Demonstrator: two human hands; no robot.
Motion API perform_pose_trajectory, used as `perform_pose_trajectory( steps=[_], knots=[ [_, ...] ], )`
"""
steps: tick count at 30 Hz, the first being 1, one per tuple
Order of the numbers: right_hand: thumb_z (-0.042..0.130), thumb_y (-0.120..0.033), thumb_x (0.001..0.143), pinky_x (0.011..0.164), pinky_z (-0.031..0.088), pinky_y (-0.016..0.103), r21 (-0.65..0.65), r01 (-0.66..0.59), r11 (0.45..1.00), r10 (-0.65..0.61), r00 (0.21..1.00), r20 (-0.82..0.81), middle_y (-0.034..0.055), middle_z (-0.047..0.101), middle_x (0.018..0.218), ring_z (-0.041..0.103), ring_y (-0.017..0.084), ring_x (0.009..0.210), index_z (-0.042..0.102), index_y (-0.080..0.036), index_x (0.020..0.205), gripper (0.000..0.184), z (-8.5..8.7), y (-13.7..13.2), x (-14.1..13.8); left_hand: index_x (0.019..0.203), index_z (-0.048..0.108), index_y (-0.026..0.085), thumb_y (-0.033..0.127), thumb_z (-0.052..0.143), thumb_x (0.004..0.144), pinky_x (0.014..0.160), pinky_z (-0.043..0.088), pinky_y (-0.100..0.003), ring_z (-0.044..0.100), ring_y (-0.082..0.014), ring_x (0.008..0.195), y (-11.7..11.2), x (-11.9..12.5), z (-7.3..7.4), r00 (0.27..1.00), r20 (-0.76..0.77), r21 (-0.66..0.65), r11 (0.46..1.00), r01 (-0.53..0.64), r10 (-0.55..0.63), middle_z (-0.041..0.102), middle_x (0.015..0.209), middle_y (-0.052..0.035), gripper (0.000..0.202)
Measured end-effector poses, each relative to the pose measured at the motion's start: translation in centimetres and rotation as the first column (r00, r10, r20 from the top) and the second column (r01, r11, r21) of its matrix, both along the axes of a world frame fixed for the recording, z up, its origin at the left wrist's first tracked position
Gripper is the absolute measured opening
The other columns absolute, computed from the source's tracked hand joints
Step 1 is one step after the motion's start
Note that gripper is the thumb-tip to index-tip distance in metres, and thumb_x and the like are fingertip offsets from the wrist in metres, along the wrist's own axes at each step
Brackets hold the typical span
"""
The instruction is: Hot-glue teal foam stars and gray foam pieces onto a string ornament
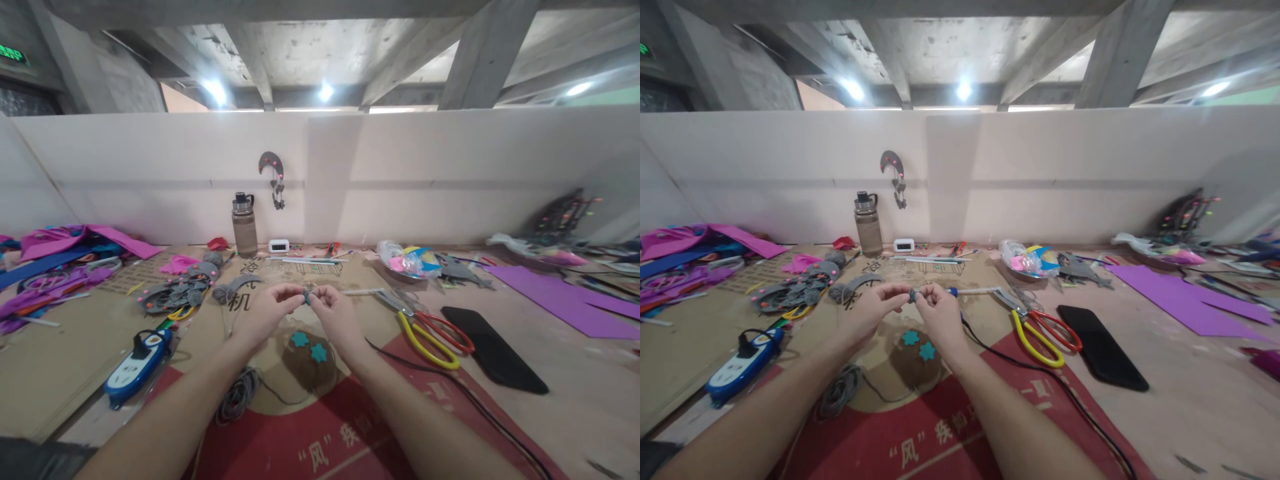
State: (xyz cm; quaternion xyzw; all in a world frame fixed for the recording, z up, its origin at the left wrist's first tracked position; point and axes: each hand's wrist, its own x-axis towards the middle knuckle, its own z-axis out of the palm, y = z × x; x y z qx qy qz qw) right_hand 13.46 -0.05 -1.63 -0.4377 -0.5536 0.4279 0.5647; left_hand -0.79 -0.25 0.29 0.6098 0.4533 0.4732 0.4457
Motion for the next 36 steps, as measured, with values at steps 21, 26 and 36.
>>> perform_pose_trajectory(
  steps=[21, 26, 36],
  knots=[
    [0.056, -0.034, 0.072, 0.046, 0.02, 0.023, 0.049, -0.02, 0.999, 0.016, 0.995, 0.095, -0.0073, 0.034, 0.05, 0.027, 0.009, 0.047, 0.052, -0.02, 0.068, 0.016, -0.1, -0.67, -0.42, 0.078, 0.064, 0.015, 0.029, 0.061, 0.07, 0.063, 0.041, -0.025, 0.055, -0.0134, 0.066, -0.17, 0.16, -0.09, 0.996, -0.077, 0.07, 0.996, -0.046, 0.051, 0.063, 0.072, -0.0023, 0.017],
    [0.057, -0.035, 0.069, 0.047, 0.022, 0.023, -0.013, -0.011, 1.0, 0.011, 1.0, 0.01, -0.0064, 0.039, 0.052, 0.029, 0.009, 0.048, 0.053, -0.019, 0.069, 0.017, -0.02, -0.26, -0.24, 0.095, 0.061, 0.015, 0.028, 0.064, 0.068, 0.071, 0.045, -0.027, 0.058, -0.0162, 0.082, -0.28, 0.42, -0.09, 0.996, 0.058, 0.014, 0.997, 0.071, -0.071, 0.065, 0.091, -0.0064, 0.03],
    [0.058, -0.035, 0.07, 0.047, 0.02, 0.023, -0.025, -0.011, 1.0, 0.012, 1.0, 0.023, -0.0074, 0.033, 0.05, 0.025, 0.008, 0.047, 0.052, -0.019, 0.067, 0.018, 0.28, -0.5, -0.32, 0.088, 0.066, 0.015, 0.033, 0.063, 0.071, 0.067, 0.044, -0.027, 0.057, -0.0143, 0.072, -0.14, 0.23, -0.14, 0.998, 0.023, 0.011, 0.999, 0.052, -0.052, 0.066, 0.082, -0.0054, 0.026]
  ],
)
